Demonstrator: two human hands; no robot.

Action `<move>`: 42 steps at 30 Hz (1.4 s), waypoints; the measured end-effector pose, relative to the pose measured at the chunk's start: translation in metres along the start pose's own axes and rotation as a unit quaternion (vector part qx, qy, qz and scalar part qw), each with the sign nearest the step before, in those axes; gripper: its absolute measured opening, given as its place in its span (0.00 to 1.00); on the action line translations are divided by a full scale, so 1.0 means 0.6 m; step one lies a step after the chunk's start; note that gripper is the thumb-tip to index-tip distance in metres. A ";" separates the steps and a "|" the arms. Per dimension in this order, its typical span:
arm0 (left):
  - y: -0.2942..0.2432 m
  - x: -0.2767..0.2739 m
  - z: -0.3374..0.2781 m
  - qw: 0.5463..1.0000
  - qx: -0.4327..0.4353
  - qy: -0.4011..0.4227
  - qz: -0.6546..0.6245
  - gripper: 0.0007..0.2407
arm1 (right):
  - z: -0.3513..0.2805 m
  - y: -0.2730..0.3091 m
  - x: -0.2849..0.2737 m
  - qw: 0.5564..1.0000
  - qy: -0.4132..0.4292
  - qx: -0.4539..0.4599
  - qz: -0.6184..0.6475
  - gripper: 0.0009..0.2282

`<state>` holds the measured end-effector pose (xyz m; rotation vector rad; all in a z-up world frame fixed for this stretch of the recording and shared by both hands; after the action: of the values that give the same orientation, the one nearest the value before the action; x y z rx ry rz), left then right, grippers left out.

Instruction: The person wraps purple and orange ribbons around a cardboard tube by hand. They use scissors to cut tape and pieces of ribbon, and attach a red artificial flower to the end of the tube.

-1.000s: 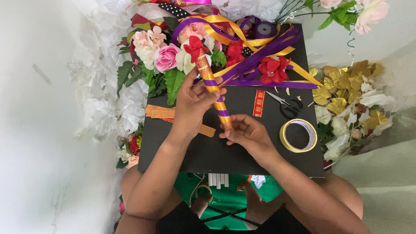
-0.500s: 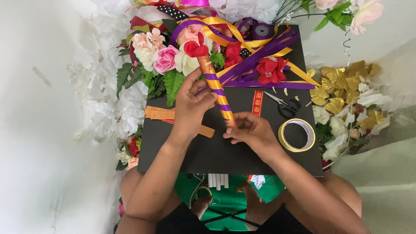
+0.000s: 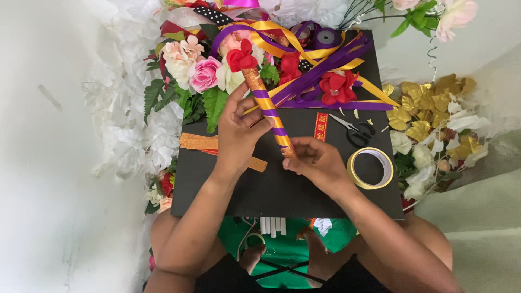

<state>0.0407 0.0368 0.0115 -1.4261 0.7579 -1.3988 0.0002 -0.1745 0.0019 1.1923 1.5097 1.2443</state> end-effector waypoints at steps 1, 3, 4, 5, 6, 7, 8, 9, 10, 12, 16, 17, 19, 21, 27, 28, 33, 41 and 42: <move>0.000 0.002 -0.001 1.000 0.000 0.000 0.000 0.42 | 0.002 -0.007 -0.001 1.000 0.000 0.000 0.000 0.29; -0.001 0.008 -0.003 1.000 0.003 -0.010 -0.008 0.43 | 0.005 -0.020 -0.005 0.999 -0.024 -0.023 -0.043 0.27; 0.002 0.010 -0.002 1.000 0.004 -0.009 -0.008 0.43 | 0.009 -0.024 -0.007 0.998 -0.025 -0.024 -0.043 0.27; 0.005 0.011 -0.004 1.000 0.013 -0.012 -0.001 0.43 | 0.012 -0.028 -0.009 0.996 -0.025 -0.051 -0.075 0.24; 0.008 0.011 -0.005 1.000 0.022 -0.014 0.006 0.43 | 0.015 -0.031 -0.011 0.991 -0.025 -0.078 -0.106 0.21; -0.003 0.016 -0.009 1.000 0.023 -0.015 0.006 0.43 | 0.014 -0.030 -0.008 0.991 -0.024 -0.079 -0.106 0.21; -0.015 0.020 -0.014 0.999 0.030 -0.017 0.012 0.42 | 0.014 -0.029 -0.007 0.994 -0.028 -0.076 -0.072 0.20; -0.024 0.026 -0.020 0.999 0.035 -0.018 0.018 0.41 | 0.011 -0.029 -0.007 0.996 -0.034 -0.073 -0.038 0.19; -0.032 0.025 -0.025 0.999 0.035 -0.017 0.017 0.41 | 0.012 -0.029 -0.009 0.996 -0.036 -0.073 -0.039 0.19; -0.047 0.027 -0.027 0.998 0.052 0.013 0.042 0.40 | 0.016 -0.026 -0.016 0.995 0.015 -0.085 0.048 0.16; -0.052 -0.014 -0.011 0.993 0.081 0.020 0.082 0.32 | 0.060 0.007 -0.112 0.996 0.040 -0.062 0.058 0.14; -0.038 -0.032 0.000 0.990 0.091 0.000 0.107 0.26 | 0.085 0.011 -0.152 0.996 0.033 -0.084 0.003 0.13; -0.048 -0.044 0.006 0.986 0.101 -0.017 0.133 0.20 | 0.122 0.073 -0.213 0.993 0.024 -0.107 -0.050 0.11; -0.092 -0.032 -0.003 0.980 0.075 -0.052 0.175 0.13 | 0.146 0.181 -0.260 0.894 -0.002 0.116 -0.432 0.27; -0.091 -0.020 -0.004 0.985 0.024 -0.053 0.164 0.16 | 0.303 0.136 -0.399 0.862 0.103 0.129 -0.480 0.20; -0.078 -0.021 0.006 0.985 0.027 -0.054 0.163 0.16 | 0.331 0.138 -0.411 0.861 0.103 0.127 -0.481 0.20; -0.077 -0.006 -0.003 0.986 -0.022 -0.036 0.158 0.16 | 0.441 0.110 -0.445 0.805 0.129 0.126 -0.565 0.20; -0.031 -0.015 0.008 0.988 -0.004 0.002 0.153 0.17 | 0.534 0.065 -0.476 0.751 0.135 0.127 -0.634 0.23; -0.022 -0.020 0.009 0.988 0.020 0.022 0.152 0.16 | 0.556 0.046 -0.486 0.751 0.147 0.116 -0.633 0.22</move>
<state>0.0415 0.0534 0.0199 -1.1946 0.9287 -1.2034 0.3875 -0.3899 -0.0200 -0.1200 2.1200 0.2692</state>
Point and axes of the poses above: each hand's wrist, its own z-axis towards the middle knuckle, its own x-axis out of the palm, y = z × x, the point moved 1 cm from there along z, towards the middle knuckle, and after that the axes turned 4 degrees about -y, right-handed, at the moved point
